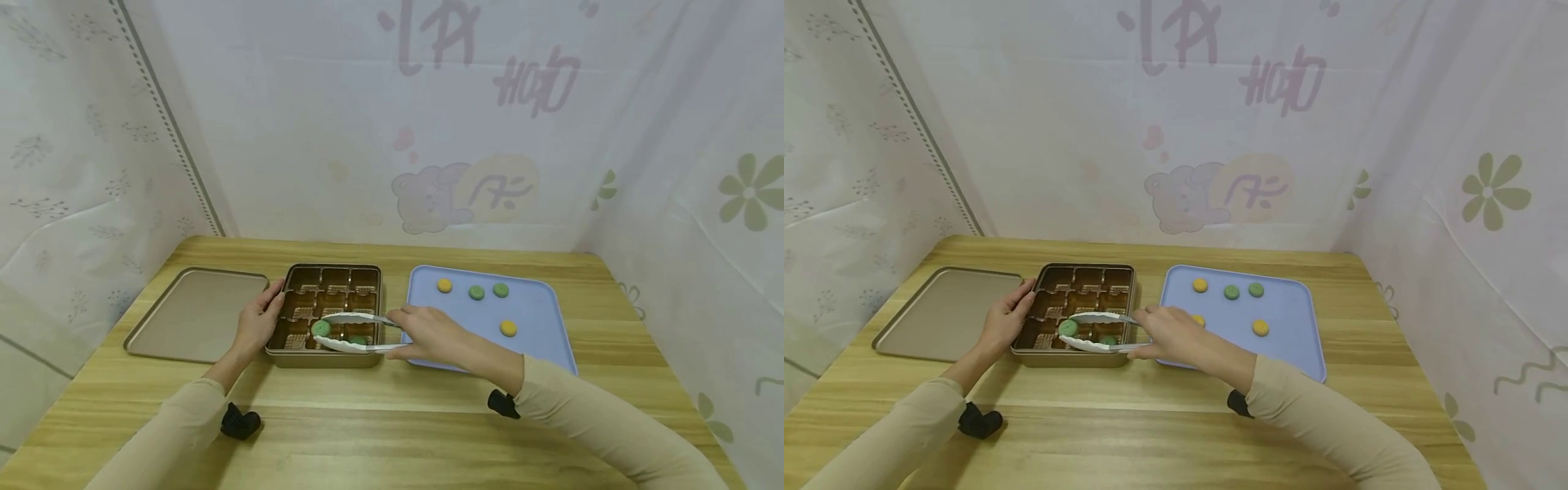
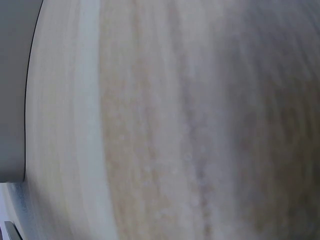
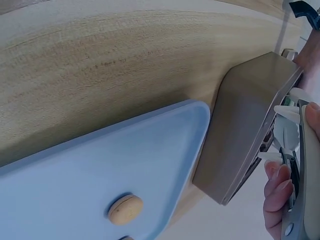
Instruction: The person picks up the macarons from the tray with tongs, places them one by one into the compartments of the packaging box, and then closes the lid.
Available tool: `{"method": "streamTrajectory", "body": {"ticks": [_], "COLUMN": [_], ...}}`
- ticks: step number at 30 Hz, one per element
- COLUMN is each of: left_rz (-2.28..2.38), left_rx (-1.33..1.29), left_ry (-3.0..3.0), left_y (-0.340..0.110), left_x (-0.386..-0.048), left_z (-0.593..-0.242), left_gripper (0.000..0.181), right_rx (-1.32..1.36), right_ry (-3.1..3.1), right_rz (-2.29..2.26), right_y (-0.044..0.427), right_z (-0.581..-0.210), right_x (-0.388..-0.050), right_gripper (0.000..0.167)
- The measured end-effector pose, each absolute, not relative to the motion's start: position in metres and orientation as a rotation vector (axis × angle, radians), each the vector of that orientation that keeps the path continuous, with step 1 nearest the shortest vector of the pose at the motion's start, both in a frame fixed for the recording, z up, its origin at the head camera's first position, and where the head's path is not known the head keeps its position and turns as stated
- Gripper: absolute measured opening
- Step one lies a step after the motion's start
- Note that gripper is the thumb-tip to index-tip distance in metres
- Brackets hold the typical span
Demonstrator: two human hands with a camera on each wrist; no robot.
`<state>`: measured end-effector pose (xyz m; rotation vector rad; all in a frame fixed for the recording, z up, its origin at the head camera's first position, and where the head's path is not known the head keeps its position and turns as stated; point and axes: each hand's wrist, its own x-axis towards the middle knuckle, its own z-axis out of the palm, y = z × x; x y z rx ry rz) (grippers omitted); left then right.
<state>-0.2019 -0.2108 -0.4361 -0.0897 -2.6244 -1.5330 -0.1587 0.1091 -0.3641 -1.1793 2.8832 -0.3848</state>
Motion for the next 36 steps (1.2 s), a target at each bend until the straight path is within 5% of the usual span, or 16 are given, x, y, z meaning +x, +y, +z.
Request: {"method": "streamTrajectory", "body": {"ticks": [28,36], "left_rz": [-1.547,-1.552], "left_rx": [-0.081,-0.072], "left_ry": [-2.633,-2.636], "left_y": [-0.210,-0.210], "left_x": [-0.200,-0.200], "left_z": [-0.432,-0.432], "left_gripper": [0.049,0.049], "right_rx": [-1.193,-0.968], "right_ry": [2.960,2.958], "right_rz": [-0.495,-0.642], "right_y": [0.123,0.154], "right_z": [-0.376,-0.376], "right_x": [-0.148,-0.138], "right_gripper": [0.058,0.056]}}
